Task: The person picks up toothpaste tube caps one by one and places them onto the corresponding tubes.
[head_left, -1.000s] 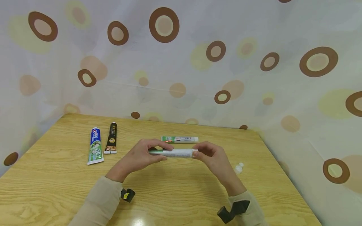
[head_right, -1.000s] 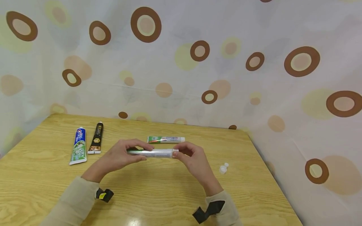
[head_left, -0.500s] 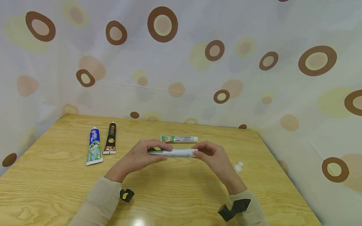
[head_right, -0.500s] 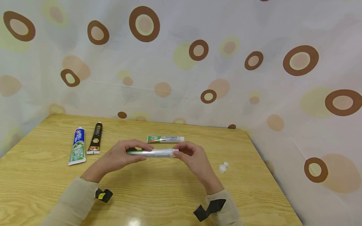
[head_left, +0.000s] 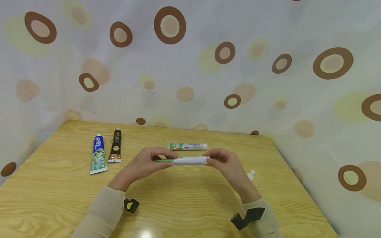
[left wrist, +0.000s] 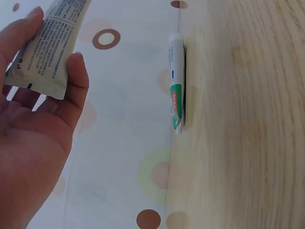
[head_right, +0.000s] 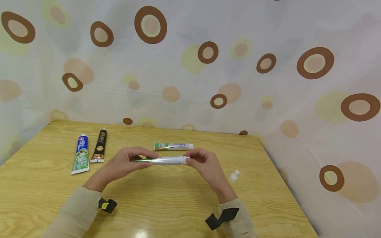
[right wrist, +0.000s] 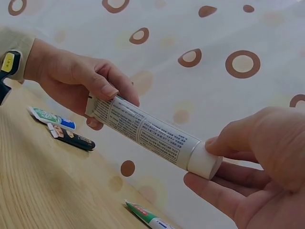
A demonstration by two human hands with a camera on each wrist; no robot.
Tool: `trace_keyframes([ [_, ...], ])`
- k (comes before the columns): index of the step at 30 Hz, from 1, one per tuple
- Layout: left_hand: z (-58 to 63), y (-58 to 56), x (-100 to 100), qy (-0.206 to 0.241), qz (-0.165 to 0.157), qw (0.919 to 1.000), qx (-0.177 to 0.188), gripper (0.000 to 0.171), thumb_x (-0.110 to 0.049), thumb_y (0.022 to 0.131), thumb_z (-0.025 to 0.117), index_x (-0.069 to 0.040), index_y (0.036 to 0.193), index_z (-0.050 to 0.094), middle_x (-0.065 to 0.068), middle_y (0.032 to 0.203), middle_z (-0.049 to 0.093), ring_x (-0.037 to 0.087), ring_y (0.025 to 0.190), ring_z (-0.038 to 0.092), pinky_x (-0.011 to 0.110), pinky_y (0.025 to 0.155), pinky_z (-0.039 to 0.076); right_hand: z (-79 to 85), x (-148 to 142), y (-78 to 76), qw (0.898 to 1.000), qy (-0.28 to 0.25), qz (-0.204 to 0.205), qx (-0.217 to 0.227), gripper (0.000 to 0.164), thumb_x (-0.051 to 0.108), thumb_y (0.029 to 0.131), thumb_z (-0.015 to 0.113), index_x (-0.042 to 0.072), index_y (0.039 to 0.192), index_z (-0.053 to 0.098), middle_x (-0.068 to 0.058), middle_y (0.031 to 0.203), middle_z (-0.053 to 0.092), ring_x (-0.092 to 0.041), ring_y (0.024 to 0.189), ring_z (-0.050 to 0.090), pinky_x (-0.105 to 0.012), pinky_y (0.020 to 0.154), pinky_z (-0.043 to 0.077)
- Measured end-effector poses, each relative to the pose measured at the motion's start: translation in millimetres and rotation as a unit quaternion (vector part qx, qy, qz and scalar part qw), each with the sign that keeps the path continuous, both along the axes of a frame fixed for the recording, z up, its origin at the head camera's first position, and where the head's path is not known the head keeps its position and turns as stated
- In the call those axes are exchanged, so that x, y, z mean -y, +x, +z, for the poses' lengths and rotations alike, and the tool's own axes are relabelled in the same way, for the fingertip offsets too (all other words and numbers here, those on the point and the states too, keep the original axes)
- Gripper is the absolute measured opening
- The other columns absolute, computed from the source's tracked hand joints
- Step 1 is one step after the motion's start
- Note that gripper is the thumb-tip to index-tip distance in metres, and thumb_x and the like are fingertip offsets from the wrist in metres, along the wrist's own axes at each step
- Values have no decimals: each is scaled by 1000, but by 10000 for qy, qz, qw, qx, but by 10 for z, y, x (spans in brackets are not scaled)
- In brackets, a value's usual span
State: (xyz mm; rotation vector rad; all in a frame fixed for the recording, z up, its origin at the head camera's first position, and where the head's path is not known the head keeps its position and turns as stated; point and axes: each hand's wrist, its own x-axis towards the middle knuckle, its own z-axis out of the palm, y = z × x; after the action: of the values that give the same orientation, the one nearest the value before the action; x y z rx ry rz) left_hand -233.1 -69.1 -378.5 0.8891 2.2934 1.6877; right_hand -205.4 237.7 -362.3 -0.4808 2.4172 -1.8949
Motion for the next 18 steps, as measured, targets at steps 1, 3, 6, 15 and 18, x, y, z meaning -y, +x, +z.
trace_keyframes([
  [1, -4, -5, 0, 30, -32, 10000, 37, 26, -29, 92, 72, -26, 117, 74, 0, 116, 69, 18, 87, 65, 28, 74, 56, 2, -6, -5, 10000, -12, 8, 5, 27, 15, 95, 68, -1, 116, 66, -9, 113, 67, -14, 98, 67, -33, 89, 56],
  [3, -14, -13, -1, 78, -84, 9999, 110, 26, -28, 91, 73, -24, 117, 74, 3, 116, 69, 18, 89, 67, 28, 76, 56, 6, -19, -11, 10000, -31, 29, 29, 27, 16, 94, 68, -1, 115, 66, -6, 111, 67, -14, 98, 67, -36, 91, 56],
  [6, -46, -26, 4, 126, -148, 9997, 139, 27, -28, 92, 72, -22, 119, 73, 5, 118, 69, 21, 94, 67, 28, 79, 57, -4, -29, -16, 9999, -45, 56, 87, 27, 17, 95, 68, 0, 116, 66, -5, 111, 68, -15, 99, 68, -38, 92, 56],
  [15, -109, -78, 7, -151, -231, 9996, -44, 28, -26, 95, 68, -19, 121, 73, 2, 128, 67, 23, 100, 64, 26, 75, 55, -21, -102, -84, 9967, 424, 429, 551, 30, 16, 97, 65, -1, 121, 63, -18, 121, 64, -19, 102, 68, -41, 94, 54],
  [18, -106, -114, -1, -261, -291, 9991, -142, 26, -21, 96, 67, -18, 121, 72, 4, 130, 67, 23, 102, 63, 26, 76, 54, -14, -126, -133, 9939, 801, 443, 615, 29, 17, 96, 66, 1, 121, 64, -17, 120, 65, -19, 101, 68, -41, 94, 54],
])
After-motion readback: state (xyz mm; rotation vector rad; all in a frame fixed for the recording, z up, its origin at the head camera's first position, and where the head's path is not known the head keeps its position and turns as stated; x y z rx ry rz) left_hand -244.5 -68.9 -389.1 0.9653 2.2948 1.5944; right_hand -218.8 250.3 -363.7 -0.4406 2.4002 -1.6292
